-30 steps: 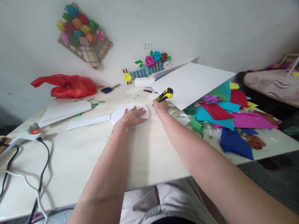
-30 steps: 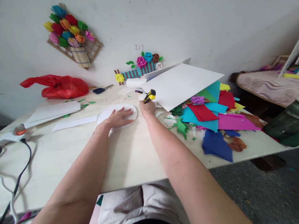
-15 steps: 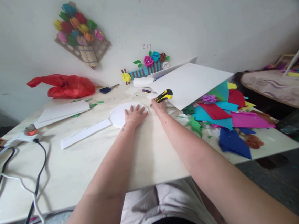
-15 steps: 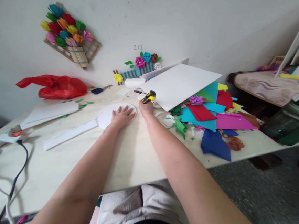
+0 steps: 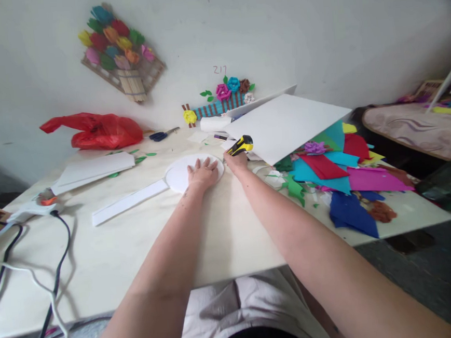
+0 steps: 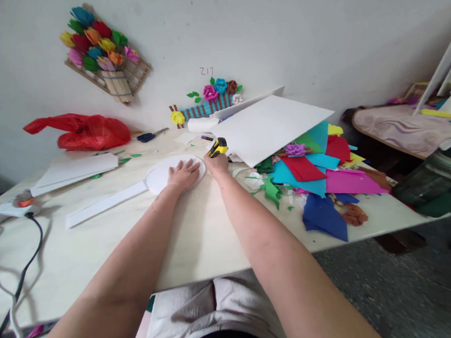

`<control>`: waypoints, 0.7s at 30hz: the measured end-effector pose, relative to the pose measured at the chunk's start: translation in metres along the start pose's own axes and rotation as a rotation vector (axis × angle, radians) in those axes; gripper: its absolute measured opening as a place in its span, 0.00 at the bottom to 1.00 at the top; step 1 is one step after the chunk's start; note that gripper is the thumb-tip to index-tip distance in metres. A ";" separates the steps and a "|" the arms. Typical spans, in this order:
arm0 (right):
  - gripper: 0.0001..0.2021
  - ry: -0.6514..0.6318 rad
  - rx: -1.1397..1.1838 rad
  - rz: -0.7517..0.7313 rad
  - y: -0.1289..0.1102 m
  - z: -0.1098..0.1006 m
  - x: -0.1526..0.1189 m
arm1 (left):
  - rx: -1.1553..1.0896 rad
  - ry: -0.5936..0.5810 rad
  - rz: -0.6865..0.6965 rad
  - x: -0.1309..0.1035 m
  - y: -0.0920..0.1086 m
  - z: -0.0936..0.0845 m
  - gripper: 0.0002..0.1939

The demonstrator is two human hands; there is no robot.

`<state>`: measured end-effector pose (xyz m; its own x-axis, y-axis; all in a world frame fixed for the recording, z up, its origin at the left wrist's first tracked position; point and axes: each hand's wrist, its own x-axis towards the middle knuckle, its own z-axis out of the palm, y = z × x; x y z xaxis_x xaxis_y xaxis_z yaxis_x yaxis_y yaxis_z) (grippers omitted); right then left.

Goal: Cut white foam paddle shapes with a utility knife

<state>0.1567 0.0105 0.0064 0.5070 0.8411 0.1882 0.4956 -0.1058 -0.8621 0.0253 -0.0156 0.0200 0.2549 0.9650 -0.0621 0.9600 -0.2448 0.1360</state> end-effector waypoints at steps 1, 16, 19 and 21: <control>0.13 -0.005 -0.002 0.019 -0.002 0.000 -0.001 | -0.004 0.003 -0.005 0.000 0.001 0.001 0.30; 0.11 -0.036 -0.114 -0.145 0.002 0.012 0.000 | -0.047 0.050 -0.096 -0.002 0.015 0.003 0.30; 0.07 -0.052 -0.192 -0.225 0.002 0.012 -0.002 | -0.056 0.054 -0.092 -0.001 0.013 0.003 0.30; 0.07 -0.075 -0.233 -0.257 0.000 0.010 -0.003 | -0.064 0.050 -0.088 0.001 0.012 0.004 0.31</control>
<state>0.1478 0.0134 0.0008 0.2960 0.8918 0.3422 0.7520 0.0033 -0.6592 0.0380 -0.0179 0.0173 0.1626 0.9863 -0.0270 0.9686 -0.1544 0.1949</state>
